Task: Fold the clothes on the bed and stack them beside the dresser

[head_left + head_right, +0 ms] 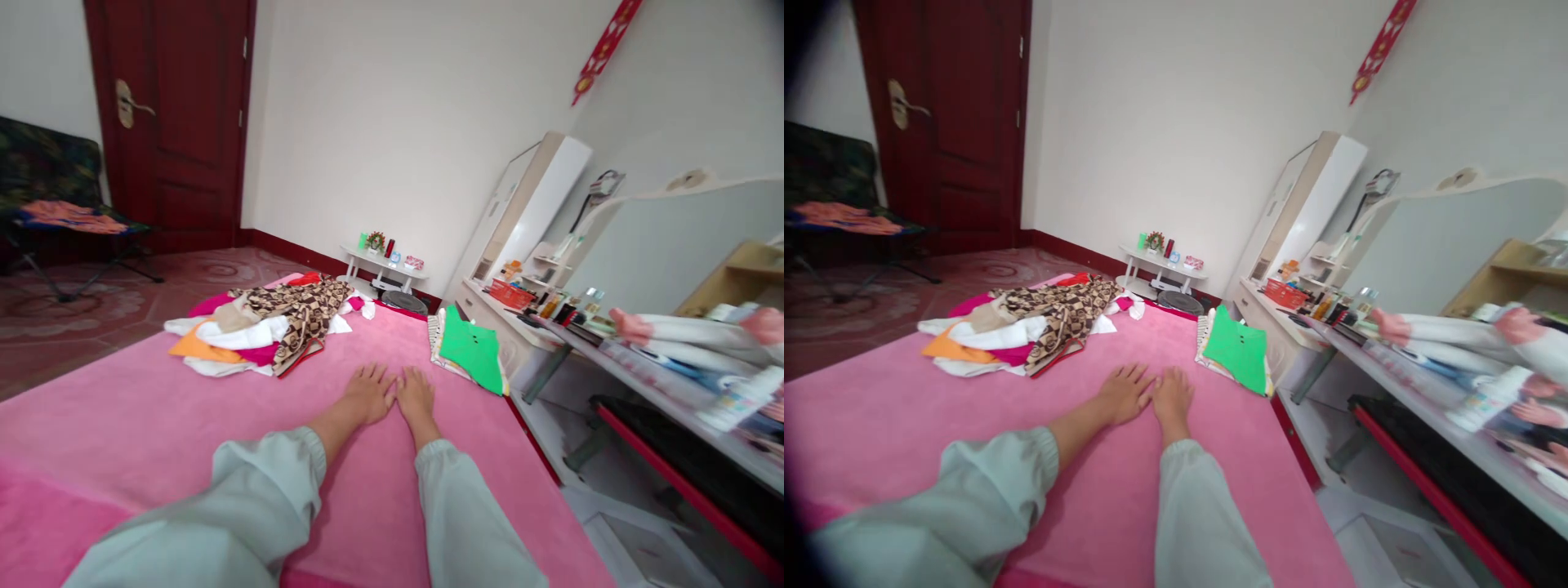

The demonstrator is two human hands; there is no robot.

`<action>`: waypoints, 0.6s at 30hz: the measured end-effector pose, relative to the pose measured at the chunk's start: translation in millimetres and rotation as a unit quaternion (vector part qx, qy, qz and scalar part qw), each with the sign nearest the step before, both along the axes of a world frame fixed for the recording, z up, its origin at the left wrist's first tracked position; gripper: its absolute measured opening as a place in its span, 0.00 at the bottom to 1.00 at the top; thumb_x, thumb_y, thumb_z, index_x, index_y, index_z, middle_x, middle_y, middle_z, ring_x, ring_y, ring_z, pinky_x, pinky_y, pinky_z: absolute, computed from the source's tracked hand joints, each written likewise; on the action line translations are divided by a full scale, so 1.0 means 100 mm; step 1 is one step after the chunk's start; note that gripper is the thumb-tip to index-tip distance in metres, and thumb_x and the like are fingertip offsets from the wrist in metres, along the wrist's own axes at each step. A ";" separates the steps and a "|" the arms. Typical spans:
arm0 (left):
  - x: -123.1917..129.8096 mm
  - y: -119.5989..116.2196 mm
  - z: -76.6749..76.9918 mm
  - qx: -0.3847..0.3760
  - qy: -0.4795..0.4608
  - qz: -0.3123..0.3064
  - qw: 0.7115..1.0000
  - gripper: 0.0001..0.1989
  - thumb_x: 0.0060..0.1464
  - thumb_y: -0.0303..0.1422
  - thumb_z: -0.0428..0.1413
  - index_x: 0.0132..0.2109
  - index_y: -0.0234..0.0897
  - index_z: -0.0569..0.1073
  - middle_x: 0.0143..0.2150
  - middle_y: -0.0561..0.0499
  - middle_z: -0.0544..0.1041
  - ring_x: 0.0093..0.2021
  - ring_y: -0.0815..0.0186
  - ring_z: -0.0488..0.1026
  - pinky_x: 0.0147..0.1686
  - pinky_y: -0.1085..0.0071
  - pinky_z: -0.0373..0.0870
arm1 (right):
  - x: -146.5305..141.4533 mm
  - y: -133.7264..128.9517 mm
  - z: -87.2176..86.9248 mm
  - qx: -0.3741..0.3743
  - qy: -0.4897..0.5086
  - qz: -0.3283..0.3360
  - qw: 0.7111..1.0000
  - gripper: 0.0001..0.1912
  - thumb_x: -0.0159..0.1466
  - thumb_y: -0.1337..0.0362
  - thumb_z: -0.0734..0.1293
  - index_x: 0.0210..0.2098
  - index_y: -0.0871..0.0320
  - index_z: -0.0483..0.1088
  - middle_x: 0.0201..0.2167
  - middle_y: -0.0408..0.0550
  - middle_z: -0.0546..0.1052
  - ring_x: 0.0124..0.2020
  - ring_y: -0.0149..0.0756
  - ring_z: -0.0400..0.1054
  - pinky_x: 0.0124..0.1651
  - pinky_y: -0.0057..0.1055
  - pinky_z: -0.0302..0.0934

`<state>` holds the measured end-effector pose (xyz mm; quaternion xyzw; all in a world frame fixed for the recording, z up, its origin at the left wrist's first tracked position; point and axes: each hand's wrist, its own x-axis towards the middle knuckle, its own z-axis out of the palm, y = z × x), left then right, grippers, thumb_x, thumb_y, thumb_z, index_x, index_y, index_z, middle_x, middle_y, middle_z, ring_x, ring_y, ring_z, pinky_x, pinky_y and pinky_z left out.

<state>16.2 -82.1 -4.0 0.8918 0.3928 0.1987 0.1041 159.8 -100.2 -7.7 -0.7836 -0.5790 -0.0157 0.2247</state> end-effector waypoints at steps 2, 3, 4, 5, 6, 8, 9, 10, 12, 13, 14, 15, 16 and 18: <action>-0.07 -0.03 0.04 0.001 0.010 -0.013 1.000 0.28 0.62 0.46 0.39 0.63 0.40 0.62 0.68 0.41 0.55 0.67 0.50 0.49 0.62 0.48 0.44 | 0.07 -0.01 -0.03 0.035 0.011 0.043 0.998 0.20 0.64 0.61 0.59 0.54 0.55 0.68 0.60 0.54 0.65 0.63 0.49 0.54 0.62 0.54 0.45; -0.10 -0.03 0.05 0.001 0.013 -0.020 1.000 0.28 0.62 0.47 0.39 0.64 0.40 0.61 0.68 0.41 0.54 0.67 0.49 0.49 0.63 0.48 0.45 | 0.13 0.00 -0.06 0.054 0.027 0.075 0.995 0.19 0.63 0.61 0.59 0.52 0.56 0.70 0.58 0.54 0.68 0.61 0.47 0.57 0.62 0.50 0.47; -0.12 -0.02 0.05 0.000 0.015 -0.027 1.000 0.29 0.61 0.47 0.39 0.64 0.39 0.61 0.68 0.41 0.54 0.67 0.49 0.49 0.63 0.48 0.45 | 0.20 0.02 -0.09 0.072 0.048 0.110 0.990 0.19 0.62 0.61 0.60 0.50 0.57 0.72 0.55 0.54 0.70 0.59 0.45 0.60 0.62 0.47 0.50; -0.14 -0.01 0.06 -0.001 0.015 -0.033 0.999 0.29 0.61 0.48 0.40 0.64 0.40 0.61 0.68 0.41 0.54 0.67 0.49 0.49 0.62 0.48 0.46 | 0.27 0.04 -0.12 0.091 0.071 0.136 0.984 0.18 0.61 0.61 0.60 0.48 0.58 0.73 0.53 0.55 0.72 0.57 0.44 0.63 0.62 0.45 0.52; -0.15 0.01 0.06 -0.002 0.012 -0.040 0.999 0.29 0.60 0.48 0.42 0.64 0.40 0.61 0.68 0.40 0.54 0.67 0.49 0.50 0.62 0.48 0.47 | 0.33 0.07 -0.15 0.108 0.093 0.153 0.978 0.18 0.61 0.60 0.60 0.46 0.59 0.74 0.52 0.55 0.73 0.56 0.44 0.64 0.61 0.44 0.54; -0.19 0.07 0.05 0.005 -0.010 -0.060 0.998 0.28 0.59 0.47 0.46 0.62 0.40 0.64 0.66 0.40 0.58 0.66 0.49 0.54 0.62 0.50 0.50 | 0.41 0.10 -0.18 0.131 0.126 0.171 0.968 0.18 0.60 0.60 0.61 0.43 0.61 0.76 0.50 0.56 0.74 0.54 0.44 0.66 0.60 0.42 0.56; -0.21 0.10 0.06 0.010 -0.027 -0.069 0.997 0.27 0.58 0.46 0.48 0.60 0.40 0.67 0.64 0.41 0.62 0.64 0.51 0.58 0.61 0.53 0.53 | 0.43 0.11 -0.19 0.135 0.134 0.173 0.966 0.18 0.59 0.60 0.61 0.43 0.61 0.76 0.50 0.56 0.74 0.53 0.43 0.67 0.60 0.42 0.57; -0.24 0.13 0.06 0.015 -0.045 -0.074 0.996 0.24 0.56 0.44 0.51 0.58 0.40 0.69 0.62 0.42 0.66 0.61 0.53 0.62 0.59 0.56 0.57 | 0.43 0.11 -0.19 0.135 0.137 0.174 0.966 0.18 0.59 0.60 0.61 0.42 0.61 0.76 0.50 0.56 0.75 0.53 0.43 0.67 0.59 0.42 0.57; -0.29 0.20 0.07 0.019 -0.075 -0.063 0.995 0.19 0.54 0.39 0.54 0.52 0.39 0.74 0.54 0.44 0.73 0.55 0.58 0.69 0.55 0.64 0.63 | 0.42 0.10 -0.17 0.126 0.135 0.174 0.967 0.18 0.58 0.61 0.62 0.43 0.60 0.76 0.50 0.55 0.75 0.53 0.43 0.68 0.59 0.43 0.57; -0.33 0.24 0.08 0.018 -0.086 -0.045 0.995 0.17 0.54 0.36 0.54 0.49 0.39 0.75 0.51 0.45 0.75 0.52 0.60 0.70 0.53 0.66 0.65 | 0.42 0.09 -0.16 0.121 0.134 0.174 0.968 0.17 0.58 0.61 0.62 0.43 0.60 0.76 0.50 0.55 0.75 0.53 0.42 0.68 0.59 0.44 0.57; -0.37 0.28 0.10 0.016 -0.095 -0.019 0.995 0.16 0.54 0.34 0.53 0.49 0.38 0.75 0.49 0.45 0.76 0.50 0.61 0.71 0.53 0.66 0.66 | 0.41 0.08 -0.15 0.117 0.132 0.175 0.969 0.17 0.58 0.61 0.62 0.43 0.59 0.76 0.50 0.55 0.75 0.53 0.42 0.68 0.59 0.44 0.57; -0.41 0.32 0.12 0.017 -0.104 0.012 0.994 0.16 0.54 0.32 0.52 0.49 0.36 0.75 0.48 0.45 0.76 0.50 0.61 0.71 0.53 0.66 0.66 | 0.41 0.08 -0.15 0.115 0.131 0.178 0.969 0.18 0.58 0.60 0.62 0.43 0.60 0.76 0.50 0.55 0.74 0.53 0.42 0.67 0.59 0.44 0.57; -0.46 0.35 0.15 0.020 -0.116 0.043 0.992 0.16 0.55 0.31 0.51 0.50 0.35 0.74 0.49 0.43 0.75 0.51 0.61 0.70 0.53 0.65 0.65 | 0.41 0.07 -0.14 0.114 0.130 0.181 0.968 0.18 0.58 0.60 0.62 0.43 0.60 0.76 0.50 0.55 0.74 0.53 0.43 0.67 0.60 0.44 0.57; -0.58 0.41 0.23 0.036 -0.143 0.106 0.983 0.19 0.56 0.28 0.48 0.54 0.33 0.71 0.55 0.41 0.70 0.56 0.60 0.65 0.57 0.62 0.60 | 0.41 0.06 -0.14 0.117 0.129 0.185 0.967 0.19 0.57 0.60 0.63 0.43 0.61 0.75 0.51 0.57 0.74 0.53 0.43 0.67 0.60 0.44 0.57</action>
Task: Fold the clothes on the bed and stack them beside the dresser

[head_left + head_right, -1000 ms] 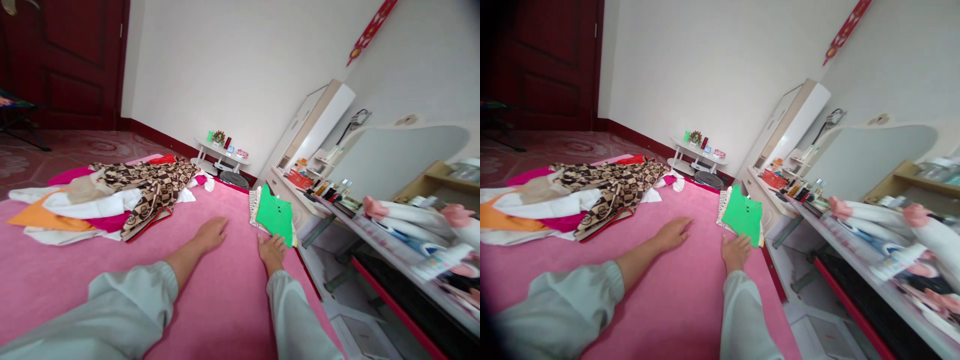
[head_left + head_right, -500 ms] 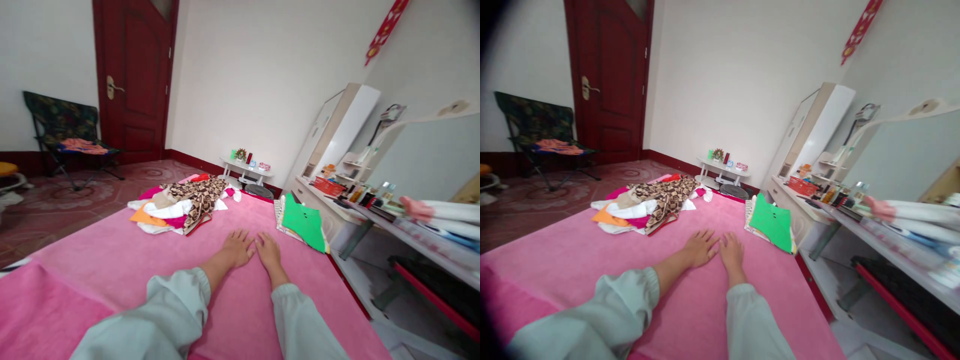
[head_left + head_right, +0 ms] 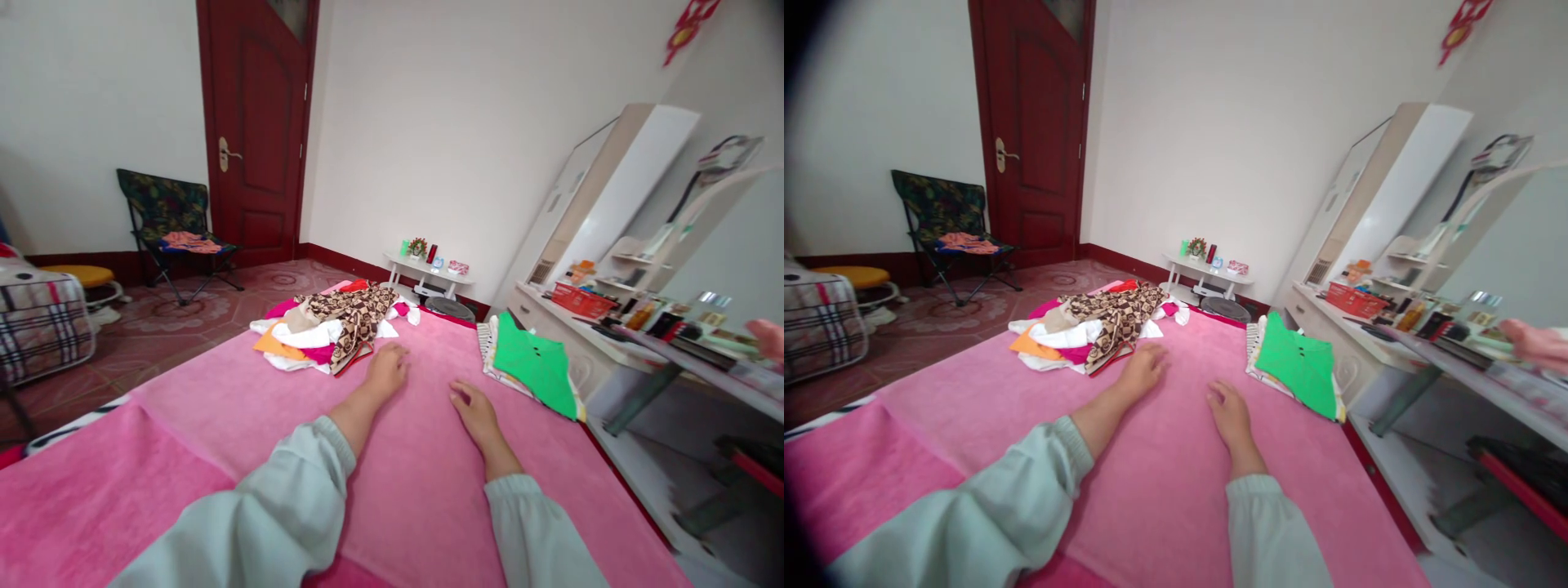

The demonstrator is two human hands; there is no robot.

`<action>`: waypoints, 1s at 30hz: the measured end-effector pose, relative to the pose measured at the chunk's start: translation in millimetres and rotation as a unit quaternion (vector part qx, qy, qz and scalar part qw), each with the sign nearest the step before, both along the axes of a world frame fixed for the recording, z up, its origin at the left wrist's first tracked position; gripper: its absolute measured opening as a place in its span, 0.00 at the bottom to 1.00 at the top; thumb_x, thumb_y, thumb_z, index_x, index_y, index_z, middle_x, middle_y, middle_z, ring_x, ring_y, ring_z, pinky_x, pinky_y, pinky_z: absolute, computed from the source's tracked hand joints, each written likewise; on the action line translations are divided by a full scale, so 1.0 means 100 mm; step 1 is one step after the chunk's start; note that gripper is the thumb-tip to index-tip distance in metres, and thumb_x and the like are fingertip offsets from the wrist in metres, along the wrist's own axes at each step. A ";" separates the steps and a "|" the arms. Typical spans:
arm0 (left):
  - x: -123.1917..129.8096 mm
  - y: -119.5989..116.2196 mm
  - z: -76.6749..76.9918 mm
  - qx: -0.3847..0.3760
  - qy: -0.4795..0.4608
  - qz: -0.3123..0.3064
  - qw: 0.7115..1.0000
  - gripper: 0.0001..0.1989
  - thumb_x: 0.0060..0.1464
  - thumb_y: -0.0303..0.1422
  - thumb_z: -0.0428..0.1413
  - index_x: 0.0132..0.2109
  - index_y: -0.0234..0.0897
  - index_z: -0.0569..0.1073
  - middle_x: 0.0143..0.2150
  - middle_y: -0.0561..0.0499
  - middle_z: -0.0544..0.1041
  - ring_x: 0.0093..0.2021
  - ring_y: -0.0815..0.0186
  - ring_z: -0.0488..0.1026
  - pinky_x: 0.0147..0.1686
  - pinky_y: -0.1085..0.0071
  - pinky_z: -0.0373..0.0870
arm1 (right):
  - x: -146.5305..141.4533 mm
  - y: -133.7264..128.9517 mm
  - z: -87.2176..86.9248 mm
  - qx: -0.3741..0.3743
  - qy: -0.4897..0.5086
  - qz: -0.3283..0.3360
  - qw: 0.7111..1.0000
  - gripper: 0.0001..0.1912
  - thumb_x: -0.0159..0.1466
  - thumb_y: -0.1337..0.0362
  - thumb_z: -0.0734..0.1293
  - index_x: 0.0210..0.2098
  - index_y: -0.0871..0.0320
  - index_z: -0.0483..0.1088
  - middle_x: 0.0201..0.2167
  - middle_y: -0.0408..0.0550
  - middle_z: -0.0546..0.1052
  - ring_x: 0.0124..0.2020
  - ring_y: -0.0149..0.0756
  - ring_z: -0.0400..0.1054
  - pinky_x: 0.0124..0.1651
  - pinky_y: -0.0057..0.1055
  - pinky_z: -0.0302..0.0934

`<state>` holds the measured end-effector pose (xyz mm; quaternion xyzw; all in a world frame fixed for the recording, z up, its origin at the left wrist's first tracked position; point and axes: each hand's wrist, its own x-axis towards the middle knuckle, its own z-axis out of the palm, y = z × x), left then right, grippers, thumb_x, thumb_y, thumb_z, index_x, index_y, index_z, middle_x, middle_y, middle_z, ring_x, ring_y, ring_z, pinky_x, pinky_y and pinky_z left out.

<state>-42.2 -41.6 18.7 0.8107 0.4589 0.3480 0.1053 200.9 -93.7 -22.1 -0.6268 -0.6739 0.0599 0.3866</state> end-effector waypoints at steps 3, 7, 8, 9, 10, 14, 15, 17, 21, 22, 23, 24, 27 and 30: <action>-0.23 0.03 0.15 0.059 -0.033 0.117 0.991 0.21 0.55 0.25 0.48 0.55 0.37 0.70 0.62 0.44 0.62 0.63 0.57 0.56 0.62 0.57 0.52 | 0.01 0.00 -0.01 0.004 0.004 0.000 1.000 0.18 0.57 0.60 0.63 0.43 0.61 0.75 0.50 0.56 0.74 0.53 0.44 0.67 0.60 0.45 0.57; -0.50 0.06 0.25 0.130 -0.052 0.256 0.957 0.21 0.54 0.26 0.50 0.55 0.40 0.69 0.64 0.45 0.59 0.65 0.53 0.51 0.63 0.54 0.49 | 0.00 0.00 -0.01 0.005 0.010 0.000 1.000 0.17 0.56 0.60 0.63 0.42 0.59 0.76 0.49 0.55 0.75 0.53 0.43 0.68 0.60 0.45 0.57; -0.54 0.07 0.24 0.124 -0.054 0.273 0.953 0.21 0.54 0.26 0.50 0.56 0.39 0.68 0.63 0.44 0.59 0.64 0.53 0.53 0.62 0.54 0.51 | 0.00 0.00 -0.01 0.004 0.011 -0.001 1.000 0.17 0.56 0.61 0.63 0.42 0.59 0.76 0.49 0.54 0.75 0.53 0.43 0.68 0.60 0.45 0.57; -0.57 0.09 0.23 0.113 -0.053 0.283 0.951 0.22 0.54 0.26 0.50 0.56 0.38 0.67 0.63 0.42 0.60 0.62 0.52 0.56 0.60 0.55 0.54 | 0.00 0.00 0.00 0.003 0.011 -0.002 1.000 0.17 0.56 0.61 0.64 0.42 0.58 0.76 0.49 0.53 0.75 0.52 0.43 0.68 0.60 0.45 0.57; -0.59 0.11 0.21 0.100 -0.051 0.288 0.951 0.22 0.53 0.25 0.49 0.57 0.37 0.67 0.62 0.41 0.60 0.60 0.53 0.58 0.58 0.56 0.57 | 0.00 0.00 0.00 0.001 0.011 -0.003 1.000 0.16 0.56 0.61 0.64 0.42 0.58 0.76 0.49 0.53 0.75 0.53 0.42 0.68 0.60 0.45 0.57; -0.59 0.16 0.13 0.070 -0.042 0.279 0.957 0.24 0.53 0.24 0.49 0.58 0.36 0.64 0.59 0.39 0.63 0.56 0.54 0.64 0.53 0.60 0.63 | -0.01 -0.01 0.01 -0.001 0.003 -0.001 1.000 0.17 0.56 0.61 0.63 0.43 0.58 0.76 0.50 0.54 0.75 0.53 0.42 0.67 0.60 0.45 0.57; -0.59 0.16 0.12 0.065 -0.040 0.277 0.958 0.25 0.53 0.24 0.49 0.58 0.37 0.64 0.58 0.40 0.64 0.55 0.54 0.64 0.52 0.60 0.64 | -0.01 -0.01 0.01 0.000 0.001 -0.001 1.000 0.17 0.57 0.61 0.63 0.43 0.59 0.76 0.50 0.54 0.75 0.53 0.42 0.67 0.60 0.45 0.56; -0.58 0.16 0.12 0.048 -0.035 0.279 0.959 0.25 0.53 0.24 0.48 0.59 0.39 0.63 0.56 0.41 0.66 0.54 0.54 0.66 0.49 0.61 0.66 | -0.01 -0.02 0.01 -0.001 -0.001 -0.004 1.000 0.17 0.57 0.61 0.63 0.43 0.58 0.76 0.50 0.53 0.75 0.53 0.42 0.68 0.60 0.45 0.56; -0.58 0.15 0.11 0.003 0.001 0.275 0.961 0.25 0.53 0.24 0.48 0.58 0.43 0.65 0.52 0.42 0.69 0.50 0.55 0.69 0.42 0.64 0.69 | -0.02 -0.03 0.02 -0.003 -0.004 -0.008 1.000 0.16 0.56 0.62 0.63 0.43 0.57 0.76 0.50 0.53 0.75 0.53 0.42 0.68 0.60 0.45 0.57; -0.57 0.15 0.11 -0.008 0.014 0.271 0.962 0.24 0.54 0.24 0.48 0.57 0.44 0.67 0.51 0.43 0.70 0.49 0.55 0.70 0.40 0.65 0.70 | -0.02 -0.03 0.03 -0.003 -0.004 -0.009 1.000 0.16 0.56 0.62 0.63 0.43 0.57 0.76 0.50 0.53 0.75 0.53 0.43 0.67 0.60 0.45 0.57; -0.57 0.15 0.10 -0.017 0.026 0.265 0.964 0.23 0.54 0.24 0.48 0.56 0.44 0.68 0.50 0.43 0.71 0.47 0.55 0.71 0.40 0.65 0.70 | -0.02 -0.03 0.03 -0.002 -0.005 -0.010 1.000 0.16 0.56 0.62 0.63 0.42 0.57 0.76 0.50 0.53 0.75 0.53 0.43 0.67 0.59 0.45 0.57; -0.56 0.16 0.10 -0.024 0.034 0.261 0.965 0.23 0.54 0.25 0.48 0.56 0.44 0.68 0.50 0.43 0.72 0.46 0.55 0.72 0.39 0.65 0.70 | -0.02 -0.03 0.03 -0.001 -0.005 -0.010 1.000 0.16 0.56 0.62 0.63 0.42 0.58 0.76 0.50 0.54 0.75 0.53 0.43 0.67 0.59 0.45 0.57; -0.54 0.17 0.09 -0.029 0.040 0.251 0.967 0.23 0.54 0.24 0.47 0.55 0.44 0.69 0.49 0.44 0.74 0.45 0.56 0.73 0.39 0.65 0.69 | -0.03 -0.03 0.02 0.000 -0.007 -0.008 1.000 0.16 0.57 0.63 0.63 0.43 0.58 0.76 0.50 0.54 0.75 0.53 0.43 0.67 0.60 0.45 0.57; -0.54 0.17 0.08 -0.026 0.040 0.244 0.969 0.23 0.53 0.23 0.46 0.54 0.45 0.70 0.50 0.45 0.75 0.45 0.57 0.73 0.38 0.66 0.69 | -0.03 -0.03 0.02 0.002 -0.008 -0.011 1.000 0.16 0.57 0.63 0.63 0.43 0.59 0.76 0.50 0.55 0.75 0.53 0.43 0.68 0.60 0.45 0.57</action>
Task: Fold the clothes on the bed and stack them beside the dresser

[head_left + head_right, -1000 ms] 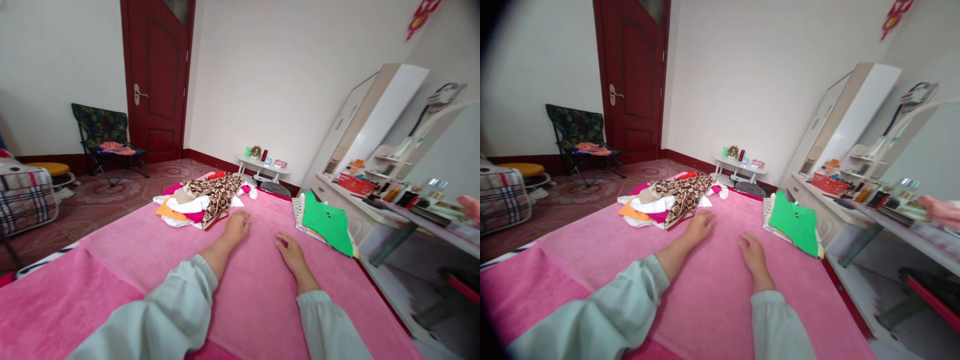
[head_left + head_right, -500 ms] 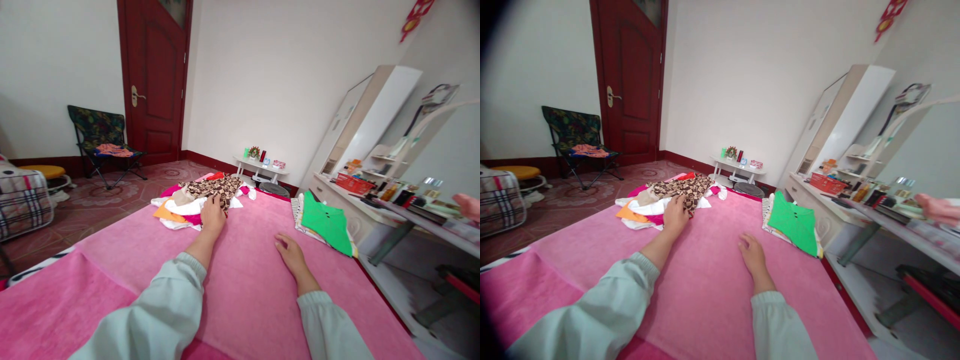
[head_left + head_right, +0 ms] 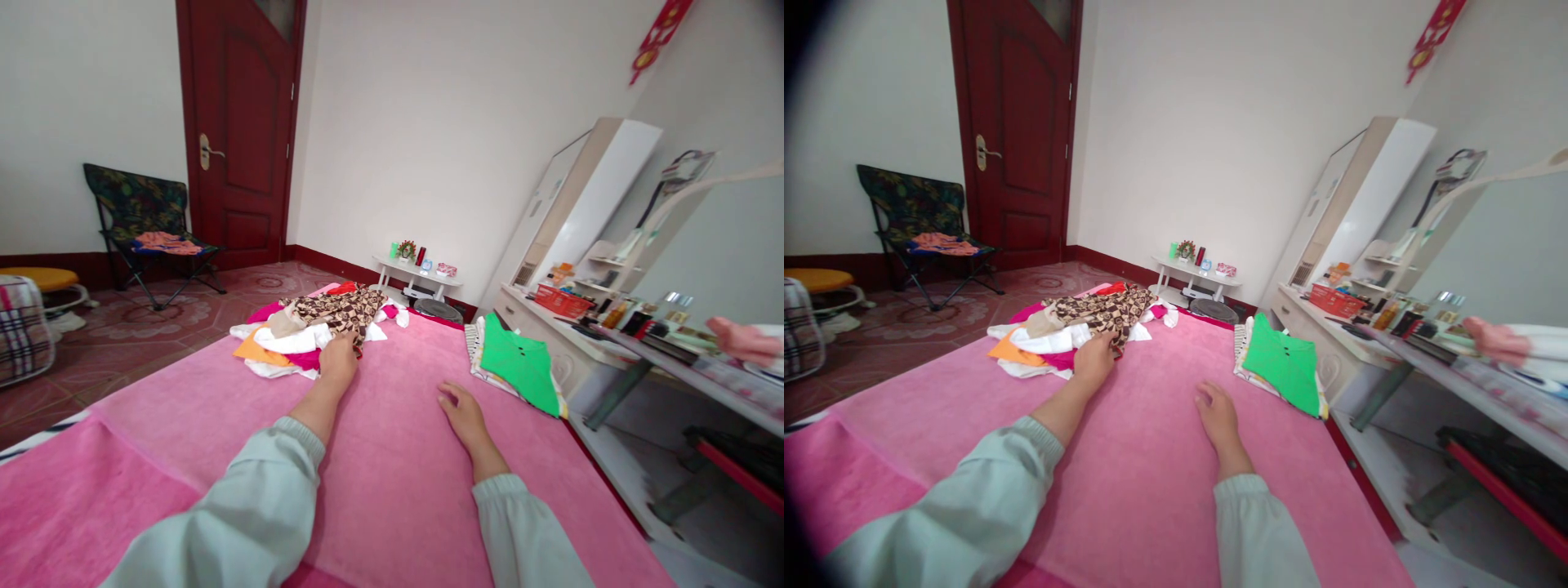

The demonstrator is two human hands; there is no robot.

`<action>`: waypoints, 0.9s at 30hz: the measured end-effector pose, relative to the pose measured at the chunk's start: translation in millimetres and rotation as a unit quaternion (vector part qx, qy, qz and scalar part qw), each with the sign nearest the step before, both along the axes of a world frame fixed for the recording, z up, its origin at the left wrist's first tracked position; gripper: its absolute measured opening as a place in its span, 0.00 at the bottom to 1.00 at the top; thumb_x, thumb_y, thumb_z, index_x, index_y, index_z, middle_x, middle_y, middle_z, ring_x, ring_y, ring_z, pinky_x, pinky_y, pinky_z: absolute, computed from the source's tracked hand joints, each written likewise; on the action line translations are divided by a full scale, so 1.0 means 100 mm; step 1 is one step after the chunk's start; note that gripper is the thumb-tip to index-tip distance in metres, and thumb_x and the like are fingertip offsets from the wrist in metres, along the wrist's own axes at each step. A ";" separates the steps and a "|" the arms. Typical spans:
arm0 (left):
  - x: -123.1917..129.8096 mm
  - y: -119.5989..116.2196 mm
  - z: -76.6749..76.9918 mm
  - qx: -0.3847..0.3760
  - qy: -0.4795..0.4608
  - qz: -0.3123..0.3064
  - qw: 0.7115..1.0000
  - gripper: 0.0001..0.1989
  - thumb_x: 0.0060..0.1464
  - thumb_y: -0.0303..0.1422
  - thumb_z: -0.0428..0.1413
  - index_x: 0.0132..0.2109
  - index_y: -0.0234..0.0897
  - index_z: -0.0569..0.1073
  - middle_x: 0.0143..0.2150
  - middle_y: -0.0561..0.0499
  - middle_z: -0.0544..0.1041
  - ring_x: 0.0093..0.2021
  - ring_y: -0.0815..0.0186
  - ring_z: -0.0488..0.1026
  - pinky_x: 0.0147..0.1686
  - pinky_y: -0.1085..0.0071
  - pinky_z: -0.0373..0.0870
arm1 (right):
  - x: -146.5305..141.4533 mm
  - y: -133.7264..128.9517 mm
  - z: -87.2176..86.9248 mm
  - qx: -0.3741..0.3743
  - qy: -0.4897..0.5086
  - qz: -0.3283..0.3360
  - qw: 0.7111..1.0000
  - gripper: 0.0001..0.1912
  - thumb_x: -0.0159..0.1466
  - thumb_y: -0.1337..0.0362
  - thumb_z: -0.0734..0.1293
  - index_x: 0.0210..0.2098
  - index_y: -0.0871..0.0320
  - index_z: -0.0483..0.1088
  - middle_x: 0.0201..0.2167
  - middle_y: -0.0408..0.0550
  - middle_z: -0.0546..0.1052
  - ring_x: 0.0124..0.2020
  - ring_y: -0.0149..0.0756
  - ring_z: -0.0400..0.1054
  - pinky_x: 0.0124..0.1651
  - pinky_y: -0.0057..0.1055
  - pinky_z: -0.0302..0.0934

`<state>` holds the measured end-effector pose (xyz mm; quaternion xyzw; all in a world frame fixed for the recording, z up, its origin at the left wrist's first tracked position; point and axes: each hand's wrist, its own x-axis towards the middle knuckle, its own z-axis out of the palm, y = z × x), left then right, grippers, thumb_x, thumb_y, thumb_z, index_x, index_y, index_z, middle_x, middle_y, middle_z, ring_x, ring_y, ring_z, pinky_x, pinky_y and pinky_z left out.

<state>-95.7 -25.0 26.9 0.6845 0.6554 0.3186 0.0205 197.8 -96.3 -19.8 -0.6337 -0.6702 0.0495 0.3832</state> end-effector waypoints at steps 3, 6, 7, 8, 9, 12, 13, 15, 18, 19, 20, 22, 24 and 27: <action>-0.02 -0.02 0.01 -0.001 0.000 -0.002 1.000 0.23 0.53 0.23 0.46 0.53 0.47 0.71 0.47 0.45 0.76 0.45 0.56 0.73 0.38 0.65 0.68 | 0.00 0.00 0.00 0.002 -0.001 -0.001 1.000 0.16 0.56 0.63 0.64 0.42 0.59 0.76 0.50 0.55 0.75 0.53 0.43 0.68 0.60 0.44 0.57; -0.04 -0.04 0.07 0.027 0.006 0.011 1.000 0.20 0.54 0.25 0.47 0.50 0.47 0.74 0.41 0.44 0.77 0.45 0.53 0.72 0.41 0.61 0.67 | 0.00 -0.01 0.01 0.001 0.004 0.001 1.000 0.16 0.56 0.63 0.64 0.42 0.59 0.76 0.49 0.55 0.75 0.53 0.43 0.68 0.60 0.44 0.57; -0.03 -0.05 0.10 0.048 0.006 0.011 0.999 0.19 0.55 0.26 0.47 0.49 0.47 0.75 0.39 0.44 0.77 0.45 0.53 0.71 0.43 0.59 0.66 | -0.01 -0.01 0.01 0.002 0.008 0.001 1.000 0.16 0.56 0.63 0.64 0.42 0.60 0.76 0.49 0.56 0.75 0.53 0.43 0.68 0.60 0.44 0.57; -0.02 -0.07 0.14 0.073 0.004 0.003 0.997 0.19 0.55 0.27 0.48 0.48 0.47 0.76 0.37 0.44 0.77 0.46 0.53 0.70 0.46 0.58 0.64 | -0.01 -0.01 0.01 0.005 0.012 0.002 1.000 0.16 0.56 0.63 0.64 0.42 0.60 0.76 0.49 0.56 0.75 0.52 0.43 0.68 0.60 0.44 0.57; 0.01 -0.09 0.18 0.097 -0.004 -0.013 0.995 0.18 0.55 0.27 0.48 0.47 0.46 0.77 0.36 0.45 0.77 0.46 0.53 0.70 0.47 0.57 0.63 | -0.01 -0.01 0.01 0.007 0.018 0.002 1.000 0.16 0.56 0.63 0.64 0.41 0.59 0.76 0.49 0.55 0.75 0.52 0.44 0.68 0.60 0.45 0.57; 0.24 -0.21 0.29 0.145 -0.048 -0.121 0.981 0.17 0.56 0.26 0.48 0.45 0.44 0.77 0.38 0.46 0.78 0.45 0.58 0.70 0.48 0.62 0.64 | -0.03 0.00 0.04 0.012 0.059 0.006 0.998 0.15 0.55 0.61 0.65 0.39 0.59 0.77 0.48 0.55 0.76 0.51 0.45 0.69 0.59 0.45 0.57; 0.35 -0.28 0.31 0.152 -0.061 -0.172 0.971 0.17 0.55 0.25 0.48 0.45 0.43 0.77 0.39 0.47 0.78 0.44 0.60 0.71 0.47 0.65 0.65 | -0.04 0.00 0.05 0.013 0.087 0.005 0.996 0.16 0.54 0.60 0.65 0.38 0.60 0.77 0.46 0.55 0.77 0.50 0.46 0.69 0.58 0.45 0.58; 0.61 -0.46 0.33 0.153 -0.074 -0.278 0.945 0.18 0.54 0.23 0.48 0.45 0.42 0.78 0.39 0.49 0.79 0.42 0.63 0.72 0.44 0.69 0.66 | -0.05 -0.01 0.08 0.023 0.159 -0.004 0.987 0.19 0.54 0.56 0.65 0.38 0.62 0.77 0.43 0.56 0.78 0.47 0.47 0.71 0.55 0.45 0.60; 0.96 -0.76 0.31 0.132 -0.070 -0.386 0.910 0.17 0.51 0.21 0.49 0.40 0.43 0.79 0.35 0.51 0.80 0.38 0.64 0.74 0.41 0.71 0.68 | -0.05 -0.04 0.13 0.046 0.259 -0.023 0.965 0.23 0.55 0.50 0.65 0.38 0.64 0.76 0.38 0.54 0.79 0.43 0.47 0.71 0.51 0.43 0.63; 1.04 -0.85 0.30 0.122 -0.071 -0.409 0.902 0.17 0.50 0.21 0.49 0.39 0.43 0.79 0.34 0.52 0.80 0.37 0.65 0.74 0.40 0.71 0.68 | -0.06 -0.06 0.15 0.051 0.288 -0.026 0.956 0.24 0.54 0.49 0.66 0.37 0.64 0.76 0.36 0.54 0.79 0.42 0.47 0.71 0.49 0.42 0.63; 1.10 -0.93 0.30 0.112 -0.070 -0.428 0.894 0.17 0.49 0.21 0.50 0.38 0.42 0.79 0.34 0.52 0.80 0.36 0.65 0.75 0.40 0.72 0.68 | -0.06 -0.07 0.17 0.050 0.316 -0.027 0.947 0.24 0.54 0.48 0.67 0.36 0.65 0.76 0.35 0.53 0.79 0.41 0.47 0.72 0.47 0.42 0.64; 1.17 -1.06 0.31 0.090 -0.065 -0.461 0.880 0.15 0.50 0.22 0.50 0.37 0.42 0.79 0.34 0.52 0.80 0.36 0.65 0.75 0.39 0.72 0.69 | -0.07 -0.08 0.20 0.038 0.354 -0.017 0.934 0.25 0.52 0.47 0.68 0.35 0.64 0.75 0.31 0.52 0.79 0.38 0.47 0.72 0.43 0.40 0.65; 1.19 -1.13 0.34 0.071 -0.056 -0.505 0.858 0.15 0.50 0.23 0.51 0.38 0.42 0.79 0.36 0.51 0.81 0.37 0.65 0.76 0.39 0.73 0.69 | -0.11 -0.08 0.25 0.010 0.345 0.016 0.938 0.24 0.53 0.47 0.67 0.35 0.64 0.75 0.29 0.52 0.78 0.35 0.46 0.72 0.40 0.40 0.66; 1.16 -1.11 0.41 0.062 -0.057 -0.537 0.839 0.17 0.50 0.25 0.53 0.43 0.45 0.79 0.40 0.53 0.81 0.40 0.65 0.76 0.40 0.73 0.69 | -0.22 -0.04 0.29 -0.021 0.286 0.071 0.955 0.20 0.54 0.48 0.66 0.32 0.59 0.74 0.28 0.50 0.77 0.34 0.44 0.72 0.39 0.39 0.66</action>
